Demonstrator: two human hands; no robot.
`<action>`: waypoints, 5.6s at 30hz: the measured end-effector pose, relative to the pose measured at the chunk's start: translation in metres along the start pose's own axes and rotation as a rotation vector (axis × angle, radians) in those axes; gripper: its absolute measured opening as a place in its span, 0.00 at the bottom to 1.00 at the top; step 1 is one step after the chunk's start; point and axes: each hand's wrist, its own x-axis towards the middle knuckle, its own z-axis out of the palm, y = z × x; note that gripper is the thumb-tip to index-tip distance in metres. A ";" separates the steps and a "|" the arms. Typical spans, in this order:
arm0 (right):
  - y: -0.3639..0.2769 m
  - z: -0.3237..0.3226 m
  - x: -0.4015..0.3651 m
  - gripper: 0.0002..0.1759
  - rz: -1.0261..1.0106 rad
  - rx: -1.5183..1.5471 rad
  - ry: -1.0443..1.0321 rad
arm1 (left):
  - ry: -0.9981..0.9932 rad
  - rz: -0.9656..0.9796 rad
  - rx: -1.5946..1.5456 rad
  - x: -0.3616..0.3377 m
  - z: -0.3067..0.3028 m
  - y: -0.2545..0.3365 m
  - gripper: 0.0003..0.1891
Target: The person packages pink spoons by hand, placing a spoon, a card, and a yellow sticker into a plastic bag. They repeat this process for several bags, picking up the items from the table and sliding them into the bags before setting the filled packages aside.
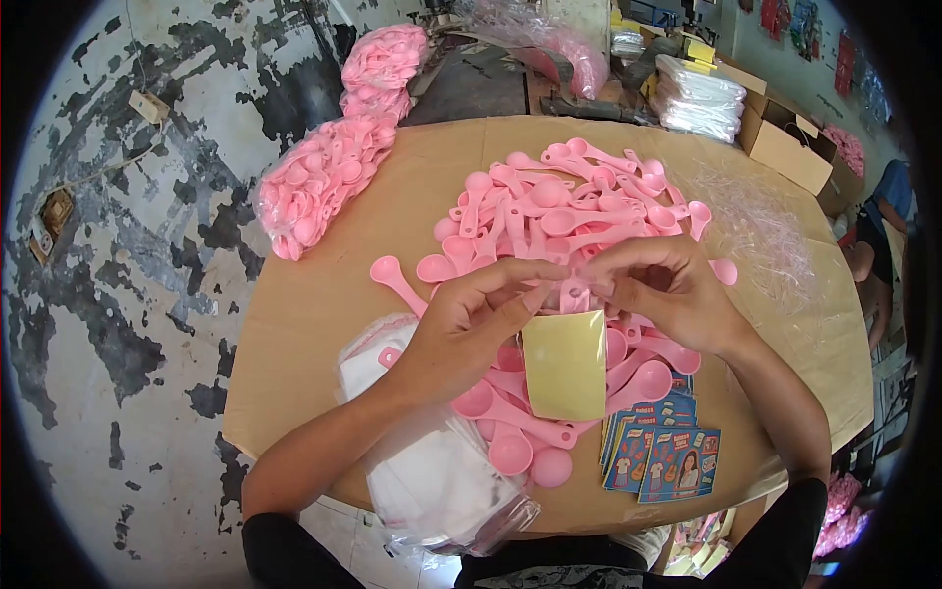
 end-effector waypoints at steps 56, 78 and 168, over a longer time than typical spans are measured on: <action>-0.022 0.121 -0.023 0.16 -0.244 -1.130 -0.430 | -0.036 0.208 1.156 -0.178 -0.014 0.037 0.09; -0.050 0.067 -0.025 0.11 -0.106 -0.633 -0.295 | -0.127 0.150 1.206 -0.192 0.004 0.029 0.16; -0.006 0.009 0.011 0.10 0.046 -0.204 -0.149 | 0.293 -0.028 -0.078 -0.002 0.001 0.001 0.17</action>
